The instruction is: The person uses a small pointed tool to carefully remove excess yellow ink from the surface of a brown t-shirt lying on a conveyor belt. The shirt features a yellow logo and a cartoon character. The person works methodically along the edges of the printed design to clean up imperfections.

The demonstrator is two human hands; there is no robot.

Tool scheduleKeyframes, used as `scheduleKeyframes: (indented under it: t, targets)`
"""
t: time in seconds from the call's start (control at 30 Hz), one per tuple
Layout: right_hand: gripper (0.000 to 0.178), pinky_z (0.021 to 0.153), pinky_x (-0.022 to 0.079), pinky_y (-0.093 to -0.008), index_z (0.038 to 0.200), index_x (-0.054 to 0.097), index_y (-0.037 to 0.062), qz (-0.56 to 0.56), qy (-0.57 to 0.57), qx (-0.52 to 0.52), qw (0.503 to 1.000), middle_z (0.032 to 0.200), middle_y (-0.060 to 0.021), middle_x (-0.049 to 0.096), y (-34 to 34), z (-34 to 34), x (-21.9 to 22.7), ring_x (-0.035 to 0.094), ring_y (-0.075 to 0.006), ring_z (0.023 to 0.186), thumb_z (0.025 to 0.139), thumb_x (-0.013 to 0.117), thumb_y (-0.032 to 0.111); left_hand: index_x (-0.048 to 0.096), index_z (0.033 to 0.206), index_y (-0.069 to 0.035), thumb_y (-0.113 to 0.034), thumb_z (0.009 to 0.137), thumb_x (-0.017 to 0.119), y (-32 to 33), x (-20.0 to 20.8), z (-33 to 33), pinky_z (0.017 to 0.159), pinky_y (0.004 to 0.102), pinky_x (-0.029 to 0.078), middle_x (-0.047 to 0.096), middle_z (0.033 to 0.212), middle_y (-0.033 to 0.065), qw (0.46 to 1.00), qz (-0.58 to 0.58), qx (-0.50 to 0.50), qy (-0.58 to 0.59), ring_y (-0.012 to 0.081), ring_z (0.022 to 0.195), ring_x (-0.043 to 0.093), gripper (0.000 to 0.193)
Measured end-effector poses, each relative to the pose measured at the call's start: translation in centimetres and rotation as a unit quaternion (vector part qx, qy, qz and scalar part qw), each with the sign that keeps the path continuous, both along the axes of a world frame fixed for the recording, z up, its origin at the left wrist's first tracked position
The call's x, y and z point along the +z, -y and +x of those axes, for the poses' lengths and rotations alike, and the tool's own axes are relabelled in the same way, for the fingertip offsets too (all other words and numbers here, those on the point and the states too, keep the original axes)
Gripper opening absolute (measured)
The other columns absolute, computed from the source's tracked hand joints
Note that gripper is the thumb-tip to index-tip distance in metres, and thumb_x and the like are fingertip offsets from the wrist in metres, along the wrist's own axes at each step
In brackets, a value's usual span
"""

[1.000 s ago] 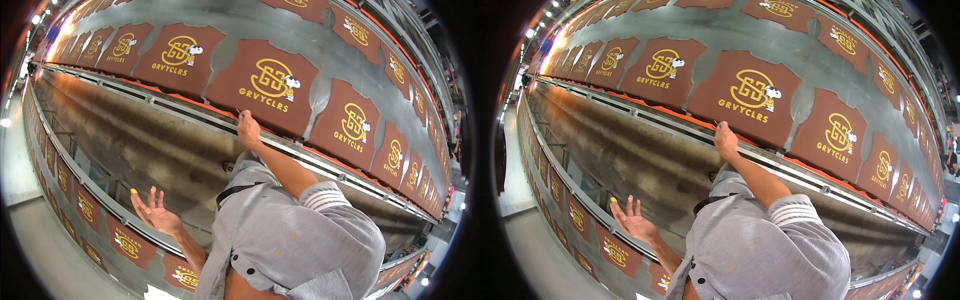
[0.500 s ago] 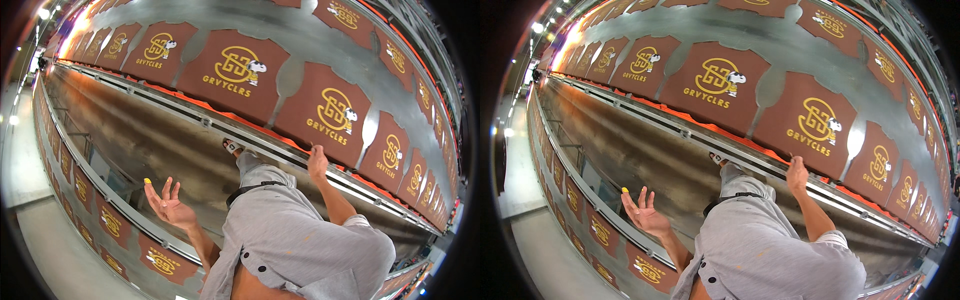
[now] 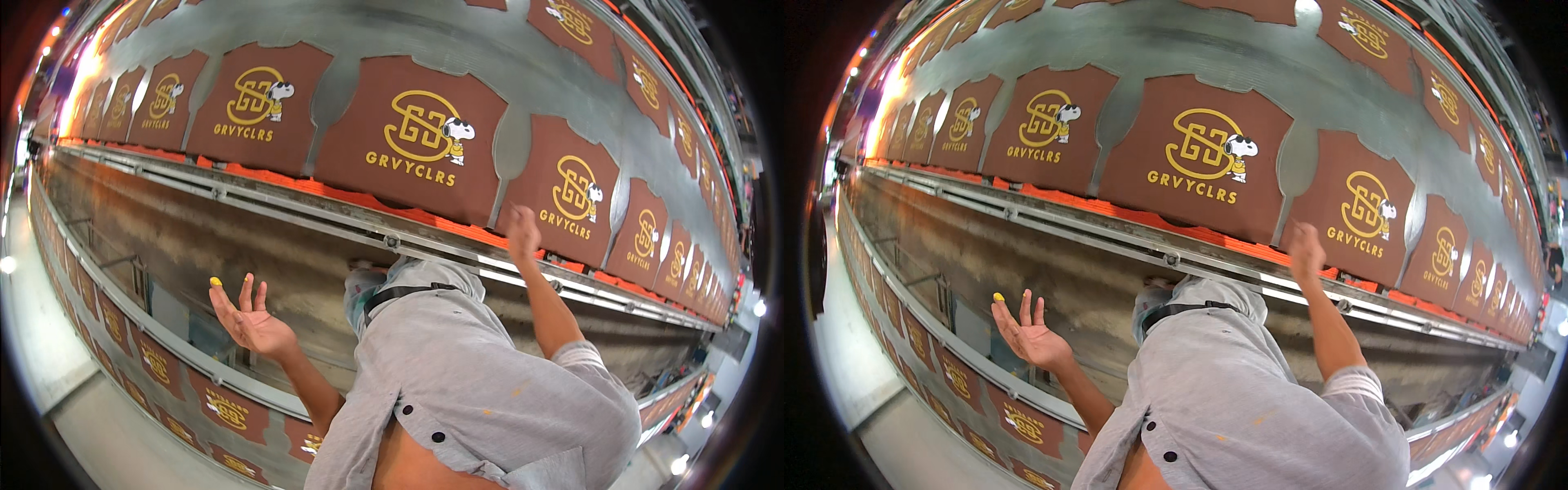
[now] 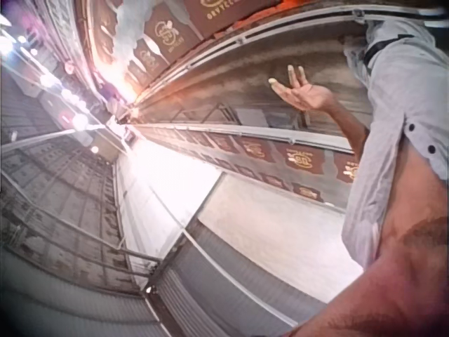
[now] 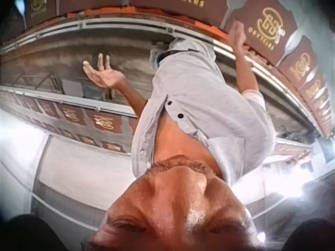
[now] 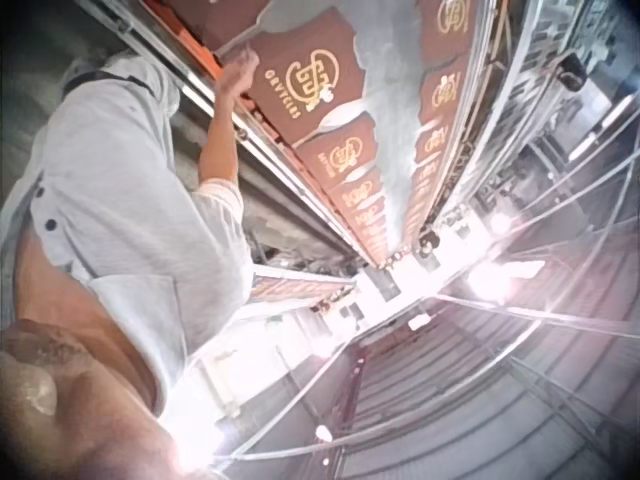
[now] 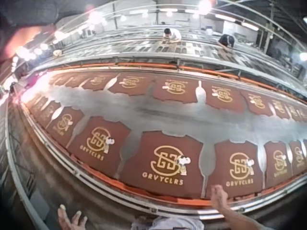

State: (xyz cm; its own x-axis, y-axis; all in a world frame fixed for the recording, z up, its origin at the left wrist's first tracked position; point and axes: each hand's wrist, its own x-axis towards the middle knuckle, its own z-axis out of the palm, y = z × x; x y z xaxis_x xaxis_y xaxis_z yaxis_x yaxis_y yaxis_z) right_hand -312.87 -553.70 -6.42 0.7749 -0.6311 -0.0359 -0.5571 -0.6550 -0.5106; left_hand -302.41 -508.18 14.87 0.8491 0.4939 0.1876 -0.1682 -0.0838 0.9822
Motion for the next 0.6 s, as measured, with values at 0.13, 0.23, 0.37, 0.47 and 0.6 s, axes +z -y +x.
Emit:
scheduleKeyframes:
  t: [0.13, 0.23, 0.37, 0.47, 0.6]
  targets:
    - [0.012, 0.069, 0.057, -0.0396, 0.108, 0.064, 0.0134, 0.105, 0.07, 0.089, 0.988, 0.095, -0.0094, 0.067, -13.8, 12.5, -3.6, 0.068, -0.0287, 0.08, 0.097, 0.061, 0.015, 0.031, 0.155, -0.003, -0.031, 0.101, 0.047, -3.4, -0.9, 4.3, 0.087, 0.0425, 0.059, 0.035, 0.16, 0.0198, 0.999, -0.018, -0.034, 0.018, 0.041, 0.117, 0.063, 0.064]
    - [0.016, 0.067, 0.057, -0.043, 0.108, 0.062, 0.0104, 0.145, 0.178, 0.245, 0.942, 0.097, -0.0117, 0.067, -26.6, 20.3, -0.3, 0.069, -0.0322, 0.085, 0.092, 0.06, 0.009, 0.03, 0.156, -0.003, -0.036, 0.102, 0.044, -7.3, -1.6, 6.4, 0.088, 0.0444, 0.059, 0.036, 0.159, 0.0196, 0.999, -0.01, -0.025, 0.021, 0.0426, 0.118, 0.062, 0.064]
    - [0.013, 0.076, 0.053, -0.0486, 0.107, 0.059, 0.0095, 0.269, 0.164, 0.284, 0.905, 0.093, -0.0168, 0.068, -39.1, 25.5, -2.1, 0.067, -0.0404, 0.089, 0.098, 0.058, 0.019, 0.032, 0.155, -0.003, -0.039, 0.104, 0.039, -13.1, -1.5, 9.9, 0.089, 0.0456, 0.058, 0.039, 0.158, 0.0184, 0.999, 0.03, 0.014, -0.039, 0.0424, 0.118, 0.062, 0.063]
    - [0.015, 0.076, 0.053, -0.0505, 0.108, 0.056, 0.0092, 0.264, 0.08, 0.216, 0.936, 0.09, -0.0199, 0.068, -42.2, 26.6, -3.1, 0.067, -0.0428, 0.088, 0.1, 0.055, 0.023, 0.032, 0.155, -0.002, -0.04, 0.105, 0.04, -19.1, -1.5, 11.6, 0.098, 0.0482, 0.054, 0.039, 0.159, 0.0164, 0.998, 0.036, -0.01, -0.055, 0.0427, 0.124, 0.059, 0.063]
    - [0.024, 0.075, 0.051, -0.0564, 0.111, 0.055, 0.0096, 0.233, 0.011, 0.045, 0.971, 0.088, -0.0224, 0.067, -43.1, 28.1, -4.0, 0.066, -0.0456, 0.086, 0.104, 0.048, 0.031, 0.033, 0.155, -0.003, -0.04, 0.104, 0.042, -24.8, 0.7, 15.1, 0.098, 0.0491, 0.053, 0.039, 0.158, 0.0166, 0.995, 0.08, -0.004, -0.057, 0.0432, 0.125, 0.058, 0.063]
